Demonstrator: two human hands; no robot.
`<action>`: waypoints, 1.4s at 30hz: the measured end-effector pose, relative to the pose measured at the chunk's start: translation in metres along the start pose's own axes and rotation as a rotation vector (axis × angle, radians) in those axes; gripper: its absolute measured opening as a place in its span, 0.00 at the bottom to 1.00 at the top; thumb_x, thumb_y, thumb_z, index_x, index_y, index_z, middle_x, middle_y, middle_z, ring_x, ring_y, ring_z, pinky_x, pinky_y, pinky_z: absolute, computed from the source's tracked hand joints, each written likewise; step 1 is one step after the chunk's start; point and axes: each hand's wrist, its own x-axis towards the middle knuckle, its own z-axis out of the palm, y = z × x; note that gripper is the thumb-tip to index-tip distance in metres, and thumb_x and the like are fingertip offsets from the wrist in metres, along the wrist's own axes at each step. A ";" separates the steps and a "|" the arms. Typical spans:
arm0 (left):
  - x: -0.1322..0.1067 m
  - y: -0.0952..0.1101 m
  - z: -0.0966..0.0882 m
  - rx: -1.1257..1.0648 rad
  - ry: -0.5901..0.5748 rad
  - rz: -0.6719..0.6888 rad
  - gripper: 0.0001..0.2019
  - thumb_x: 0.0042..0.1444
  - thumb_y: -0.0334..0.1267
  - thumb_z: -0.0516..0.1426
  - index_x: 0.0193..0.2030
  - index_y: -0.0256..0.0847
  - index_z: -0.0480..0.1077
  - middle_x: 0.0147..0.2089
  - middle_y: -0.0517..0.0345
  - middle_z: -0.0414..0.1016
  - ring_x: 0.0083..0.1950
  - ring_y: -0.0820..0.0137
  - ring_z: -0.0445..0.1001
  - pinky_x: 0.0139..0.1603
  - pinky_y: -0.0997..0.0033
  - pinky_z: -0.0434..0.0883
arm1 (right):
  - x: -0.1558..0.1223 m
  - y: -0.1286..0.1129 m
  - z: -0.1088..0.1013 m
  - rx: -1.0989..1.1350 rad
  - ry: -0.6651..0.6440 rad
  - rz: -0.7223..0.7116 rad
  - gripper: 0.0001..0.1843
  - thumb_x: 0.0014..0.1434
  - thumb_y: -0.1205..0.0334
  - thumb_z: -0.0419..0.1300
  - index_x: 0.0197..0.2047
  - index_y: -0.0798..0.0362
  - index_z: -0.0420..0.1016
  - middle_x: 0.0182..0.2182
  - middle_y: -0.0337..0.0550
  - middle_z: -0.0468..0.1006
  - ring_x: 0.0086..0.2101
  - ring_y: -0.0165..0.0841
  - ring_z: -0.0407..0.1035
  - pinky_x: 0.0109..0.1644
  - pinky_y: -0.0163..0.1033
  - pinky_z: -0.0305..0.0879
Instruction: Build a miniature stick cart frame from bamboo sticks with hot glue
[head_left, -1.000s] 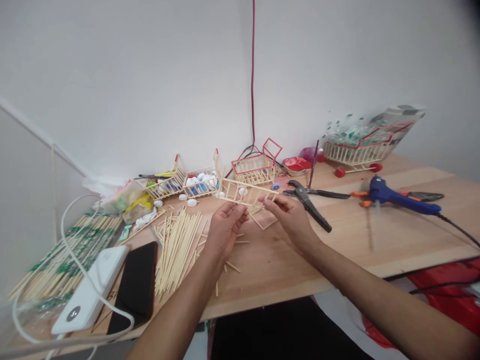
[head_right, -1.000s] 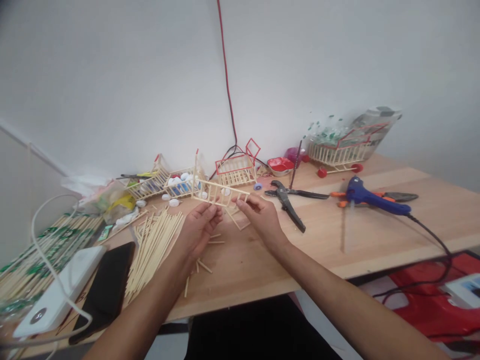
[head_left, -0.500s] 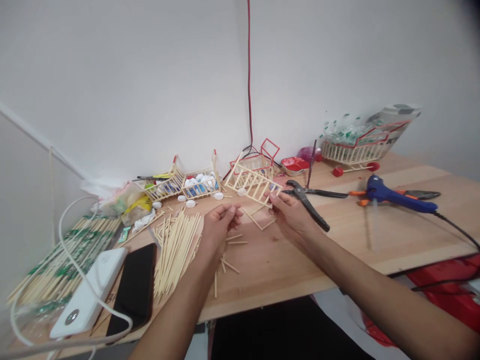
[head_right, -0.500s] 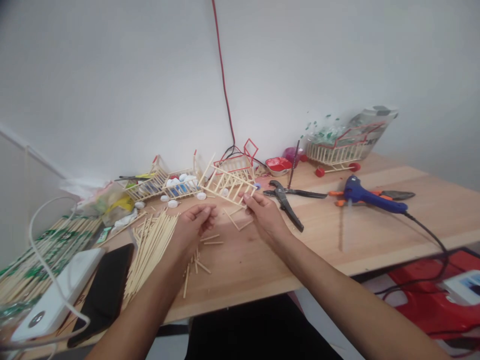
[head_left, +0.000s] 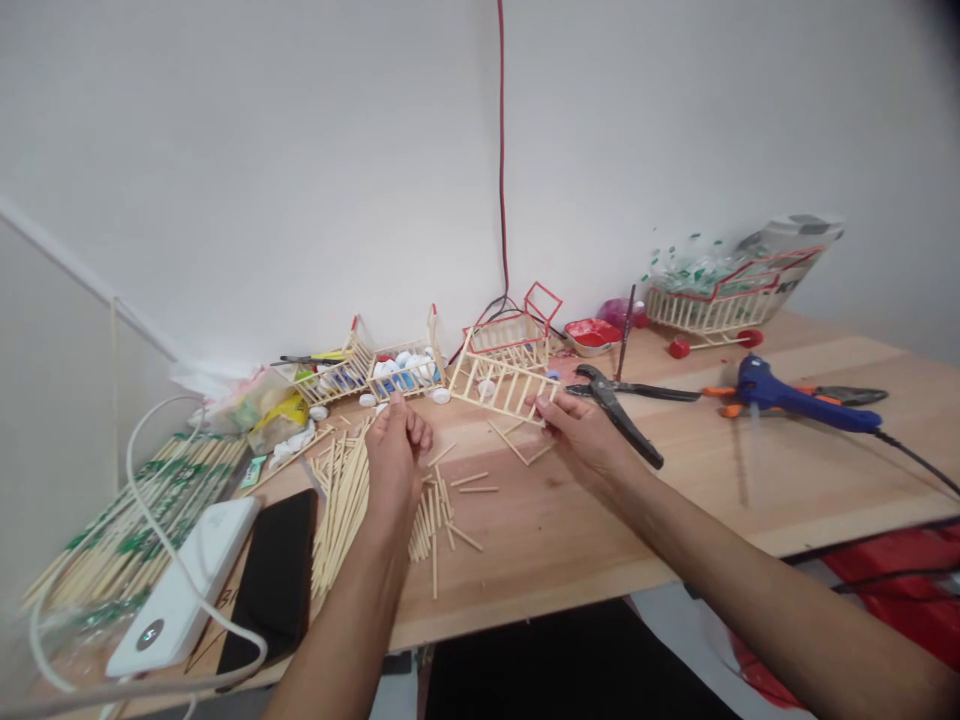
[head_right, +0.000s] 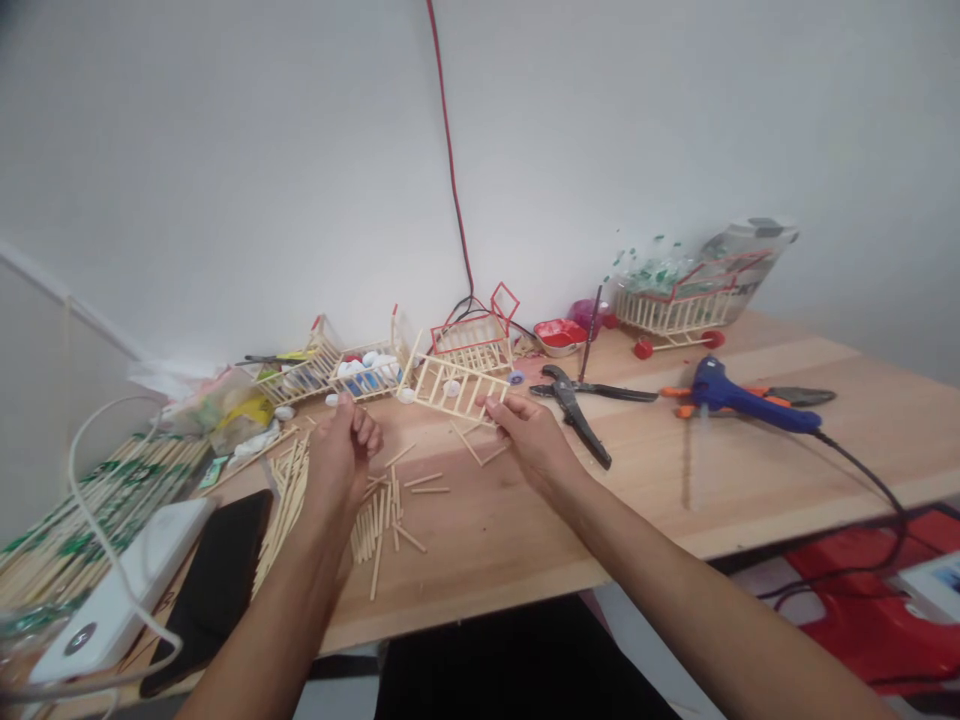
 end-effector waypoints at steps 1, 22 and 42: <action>0.001 0.000 -0.001 0.015 0.014 0.028 0.22 0.50 0.54 0.62 0.21 0.40 0.60 0.18 0.67 0.58 0.19 0.79 0.57 0.20 0.78 0.55 | -0.001 0.000 0.000 -0.011 -0.013 0.012 0.19 0.48 0.44 0.67 0.33 0.52 0.79 0.28 0.38 0.74 0.25 0.27 0.58 0.30 0.35 0.53; 0.003 -0.006 -0.010 0.618 -0.077 0.074 0.11 0.48 0.44 0.63 0.31 0.36 0.79 0.28 0.58 0.76 0.29 0.73 0.68 0.32 0.73 0.64 | -0.006 0.000 -0.002 -0.151 -0.084 0.003 0.19 0.51 0.44 0.64 0.29 0.54 0.76 0.38 0.43 0.79 0.38 0.34 0.69 0.40 0.37 0.59; 0.015 -0.012 -0.016 0.587 -0.063 0.091 0.12 0.49 0.44 0.59 0.26 0.35 0.73 0.19 0.63 0.67 0.20 0.78 0.60 0.23 0.77 0.58 | -0.006 -0.008 -0.001 -0.413 -0.008 -0.137 0.19 0.56 0.51 0.60 0.45 0.55 0.78 0.46 0.50 0.80 0.46 0.41 0.73 0.51 0.45 0.66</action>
